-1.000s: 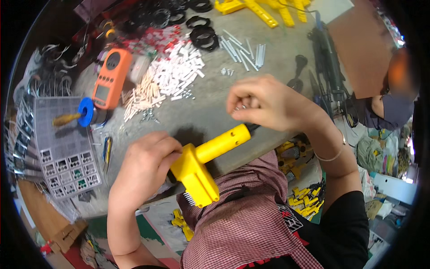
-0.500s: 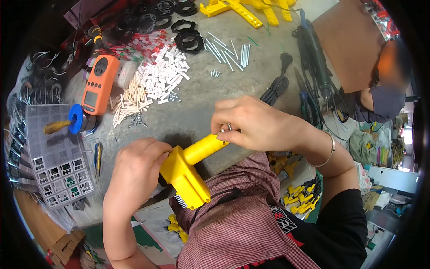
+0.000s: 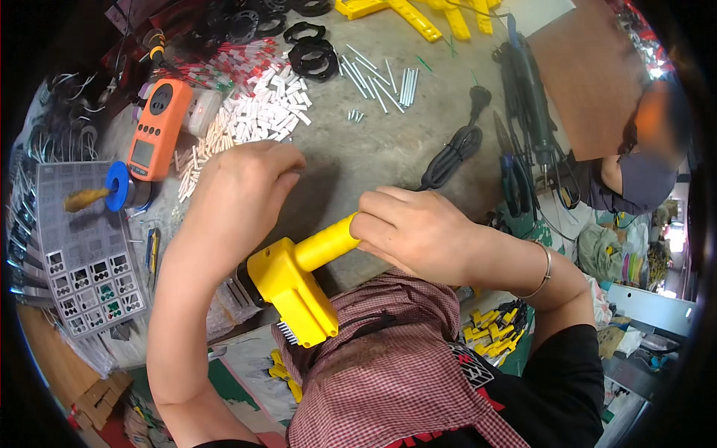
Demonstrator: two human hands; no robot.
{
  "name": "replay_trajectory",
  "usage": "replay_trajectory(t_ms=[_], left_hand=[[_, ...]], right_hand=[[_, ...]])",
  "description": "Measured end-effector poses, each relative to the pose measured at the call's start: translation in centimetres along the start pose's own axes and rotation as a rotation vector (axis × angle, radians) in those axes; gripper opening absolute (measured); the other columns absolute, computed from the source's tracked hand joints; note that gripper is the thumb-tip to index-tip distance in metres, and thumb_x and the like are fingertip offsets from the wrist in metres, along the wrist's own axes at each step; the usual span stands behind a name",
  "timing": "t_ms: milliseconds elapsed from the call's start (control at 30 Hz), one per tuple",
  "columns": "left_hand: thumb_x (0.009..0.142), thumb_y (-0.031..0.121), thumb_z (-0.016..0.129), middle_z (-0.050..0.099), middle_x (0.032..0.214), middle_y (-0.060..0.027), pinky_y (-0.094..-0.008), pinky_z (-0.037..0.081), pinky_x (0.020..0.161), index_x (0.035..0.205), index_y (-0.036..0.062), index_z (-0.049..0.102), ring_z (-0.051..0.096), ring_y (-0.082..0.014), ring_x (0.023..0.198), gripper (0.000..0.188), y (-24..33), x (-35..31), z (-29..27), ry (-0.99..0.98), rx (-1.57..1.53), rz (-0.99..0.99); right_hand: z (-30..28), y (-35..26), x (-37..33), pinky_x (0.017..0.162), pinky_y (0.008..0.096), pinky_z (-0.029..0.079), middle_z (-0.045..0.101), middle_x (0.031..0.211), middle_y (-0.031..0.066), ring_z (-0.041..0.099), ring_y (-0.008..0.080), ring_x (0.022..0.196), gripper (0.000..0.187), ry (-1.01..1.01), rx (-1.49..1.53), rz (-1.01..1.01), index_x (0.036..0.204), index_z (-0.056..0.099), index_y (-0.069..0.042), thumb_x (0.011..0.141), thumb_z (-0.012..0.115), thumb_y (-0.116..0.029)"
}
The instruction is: Assemble a yellow plastic heating tool by installing a circuit board, soldering wires, and securing the casing with screws.
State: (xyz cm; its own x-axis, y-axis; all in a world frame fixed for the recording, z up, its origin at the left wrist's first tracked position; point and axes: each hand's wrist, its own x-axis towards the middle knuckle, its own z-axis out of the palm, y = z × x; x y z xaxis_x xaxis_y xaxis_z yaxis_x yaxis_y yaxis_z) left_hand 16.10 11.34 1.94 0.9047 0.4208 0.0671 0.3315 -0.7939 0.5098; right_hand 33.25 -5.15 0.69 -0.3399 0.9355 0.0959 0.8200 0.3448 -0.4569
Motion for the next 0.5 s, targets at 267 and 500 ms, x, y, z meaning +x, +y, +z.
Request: replay_trajectory(t_ms=[267,500], left_hand=[[0.077,0.003,0.067,0.067,0.092,-0.0169,-0.0423,0.05,0.077,0.091,-0.0008,0.066,0.064,-0.0361,0.087,0.015,-1.1,6.4,4.0,0.129,0.077,0.18],[0.074,0.006,0.07,0.066,0.088,-0.0172,-0.0437,0.05,0.076,0.083,-0.0014,0.063,0.064,-0.0371,0.086,0.013,-2.8,10.8,6.5,0.08,0.116,0.201]], right_hand=[[-1.0,0.6,-0.8,0.071,0.0371,0.051,0.054,0.091,0.0104,0.059,0.0287,0.085,0.022,0.093,0.111,0.072,0.097,0.057,-0.004,0.079,0.068,-0.01],[-2.0,0.0,-3.4,0.066,0.0279,0.052,0.064,0.09,0.0104,0.066,0.0177,0.078,0.019,0.265,0.369,0.427,0.1,0.064,-0.003,0.081,0.064,0.003]])
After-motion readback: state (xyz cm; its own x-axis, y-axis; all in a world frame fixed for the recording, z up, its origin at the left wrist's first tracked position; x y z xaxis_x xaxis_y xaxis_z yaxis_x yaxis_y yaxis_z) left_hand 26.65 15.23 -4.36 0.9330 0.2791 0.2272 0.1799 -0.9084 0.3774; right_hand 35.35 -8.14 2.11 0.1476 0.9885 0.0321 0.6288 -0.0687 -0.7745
